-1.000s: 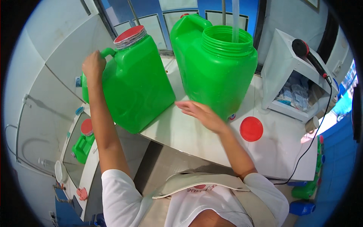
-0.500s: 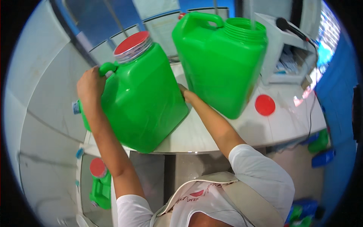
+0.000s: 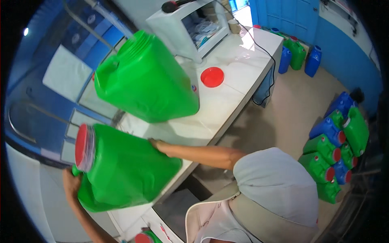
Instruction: The person fills blue and green plastic containers with water from a hose, places red caps on the containers, and applies adhesive seals to the caps and spouts using a heat gun.
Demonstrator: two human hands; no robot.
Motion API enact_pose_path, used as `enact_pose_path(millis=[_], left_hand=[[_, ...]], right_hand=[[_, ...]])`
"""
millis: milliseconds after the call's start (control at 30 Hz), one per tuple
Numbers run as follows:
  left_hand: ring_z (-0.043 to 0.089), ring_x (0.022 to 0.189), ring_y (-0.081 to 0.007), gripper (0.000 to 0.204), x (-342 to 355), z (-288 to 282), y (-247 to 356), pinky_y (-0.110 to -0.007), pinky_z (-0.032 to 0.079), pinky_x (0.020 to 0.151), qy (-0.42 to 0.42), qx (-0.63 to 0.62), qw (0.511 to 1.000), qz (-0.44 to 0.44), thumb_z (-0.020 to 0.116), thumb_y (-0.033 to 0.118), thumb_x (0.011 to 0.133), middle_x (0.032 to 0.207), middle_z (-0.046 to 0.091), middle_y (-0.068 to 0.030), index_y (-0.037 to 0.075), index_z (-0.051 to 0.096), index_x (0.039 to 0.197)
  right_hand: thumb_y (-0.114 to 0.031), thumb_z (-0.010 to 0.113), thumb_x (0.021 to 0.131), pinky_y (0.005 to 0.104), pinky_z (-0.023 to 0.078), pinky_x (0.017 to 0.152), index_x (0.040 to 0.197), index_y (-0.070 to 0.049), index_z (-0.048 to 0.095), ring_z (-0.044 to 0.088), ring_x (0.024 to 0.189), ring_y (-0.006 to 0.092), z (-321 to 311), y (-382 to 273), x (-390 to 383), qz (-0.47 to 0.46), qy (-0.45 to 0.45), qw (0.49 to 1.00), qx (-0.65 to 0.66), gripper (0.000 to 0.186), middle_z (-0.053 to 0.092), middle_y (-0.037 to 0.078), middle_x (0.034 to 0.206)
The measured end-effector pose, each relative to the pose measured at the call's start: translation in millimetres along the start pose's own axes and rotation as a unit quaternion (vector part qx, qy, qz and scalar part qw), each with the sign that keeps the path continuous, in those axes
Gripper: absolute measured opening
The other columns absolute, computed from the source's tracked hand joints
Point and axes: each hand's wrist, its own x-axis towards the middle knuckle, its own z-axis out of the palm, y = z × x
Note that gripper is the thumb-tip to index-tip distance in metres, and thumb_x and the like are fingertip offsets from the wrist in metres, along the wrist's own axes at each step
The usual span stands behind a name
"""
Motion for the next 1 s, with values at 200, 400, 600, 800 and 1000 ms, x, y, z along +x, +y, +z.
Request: enact_pose_path(millis=[200,400,600,800,1000], left_hand=[[0.050,0.070,-0.0426,0.035,-22.8,7.8,28.4,-0.044,0.041,0.067,0.125,0.063,0.987,0.085,0.068,0.025,0.063,0.069,0.055,-0.0258,-0.005,0.063,0.079],[0.051,0.060,-0.0381,0.037,-46.4,-6.9,107.8,-0.039,0.042,0.060,0.095,0.070,0.982,0.146,0.071,0.026,0.059,0.070,0.059,-0.0230,-0.003,0.064,0.080],[0.052,0.049,-0.0320,0.028,-50.3,-36.0,224.3,-0.032,0.042,0.054,-0.179,-0.011,0.958,0.223,0.071,0.017,0.058,0.064,0.061,-0.0155,-0.001,0.064,0.078],[0.047,0.048,-0.0059,0.022,-43.3,-45.0,344.2,-0.023,0.039,0.049,-0.692,0.007,0.717,0.087,0.070,0.025,0.073,0.052,0.052,0.0020,0.007,0.059,0.072],[0.046,0.046,-0.0103,0.030,-81.3,-4.0,489.9,-0.025,0.040,0.049,-0.727,0.105,0.665,0.133,0.067,0.030,0.075,0.049,0.048,0.0000,0.008,0.054,0.061]], right_hand=[[-0.042,0.022,0.093,0.0365,0.036,0.097,0.122,0.003,0.045,0.044,0.114,0.0293,-19.2,23.6,-31.7,0.027,0.060,0.998,-0.017,0.058,0.044,0.020,0.127],[-0.048,0.028,0.087,0.0379,0.037,0.091,0.119,0.009,0.044,0.048,0.107,0.0304,-62.7,37.0,-116.0,0.010,0.079,0.995,0.064,0.067,0.048,0.024,0.120],[-0.032,0.033,0.093,0.0278,0.046,0.073,0.100,0.000,0.055,0.055,0.080,0.0133,-116.7,22.1,-198.7,-0.009,0.186,0.975,0.123,0.039,0.058,0.007,0.092],[-0.034,0.035,0.091,0.0277,0.043,0.071,0.091,-0.004,0.056,0.052,0.075,0.0125,-169.5,30.0,-282.1,-0.153,0.213,0.951,0.166,0.037,0.056,0.004,0.083],[-0.044,0.038,0.089,0.0306,0.042,0.077,0.101,-0.009,0.055,0.051,0.087,0.0129,-267.8,137.2,-331.2,-0.178,0.237,0.922,0.250,0.041,0.056,0.006,0.096]])
